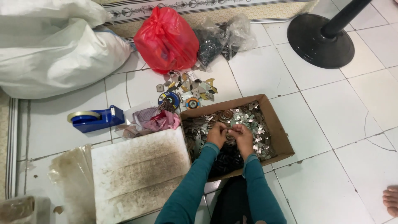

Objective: Sorting and packing small metal hardware components from a large box into smaller groups or bags

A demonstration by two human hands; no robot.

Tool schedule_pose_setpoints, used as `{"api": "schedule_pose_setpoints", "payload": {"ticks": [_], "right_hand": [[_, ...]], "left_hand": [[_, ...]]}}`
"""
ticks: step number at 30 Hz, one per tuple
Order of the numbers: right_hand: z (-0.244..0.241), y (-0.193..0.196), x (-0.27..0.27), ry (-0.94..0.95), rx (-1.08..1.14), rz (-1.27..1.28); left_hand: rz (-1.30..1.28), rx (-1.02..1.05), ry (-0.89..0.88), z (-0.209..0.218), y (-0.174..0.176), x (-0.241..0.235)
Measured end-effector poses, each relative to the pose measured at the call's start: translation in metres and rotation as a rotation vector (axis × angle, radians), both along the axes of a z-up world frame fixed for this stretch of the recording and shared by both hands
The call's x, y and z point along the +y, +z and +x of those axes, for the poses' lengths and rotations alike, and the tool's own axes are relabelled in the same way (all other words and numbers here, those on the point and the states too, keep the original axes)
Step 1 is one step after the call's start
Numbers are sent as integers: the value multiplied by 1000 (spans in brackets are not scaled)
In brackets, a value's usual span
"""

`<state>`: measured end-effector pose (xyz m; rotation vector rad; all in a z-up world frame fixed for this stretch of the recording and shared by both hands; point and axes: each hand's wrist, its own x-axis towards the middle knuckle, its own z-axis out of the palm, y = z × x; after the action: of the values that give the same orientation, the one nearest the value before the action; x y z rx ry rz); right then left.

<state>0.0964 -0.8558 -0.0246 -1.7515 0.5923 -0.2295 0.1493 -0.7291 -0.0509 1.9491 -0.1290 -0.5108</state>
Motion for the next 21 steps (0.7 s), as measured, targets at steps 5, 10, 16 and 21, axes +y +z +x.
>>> {"api": "schedule_pose_setpoints", "payload": {"ticks": [5, 10, 16, 21], "right_hand": [[-8, 73, 82, 51, -72, 87], [11, 61, 181, 242, -83, 18], [27, 33, 305, 455, -88, -51], [29, 36, 342, 492, -19, -282]], "left_hand": [[-167, -76, 176, -19, 66, 81], [-148, -188, 406, -45, 84, 200], [65, -252, 612, -57, 57, 319], [277, -178, 565, -48, 56, 351]]}}
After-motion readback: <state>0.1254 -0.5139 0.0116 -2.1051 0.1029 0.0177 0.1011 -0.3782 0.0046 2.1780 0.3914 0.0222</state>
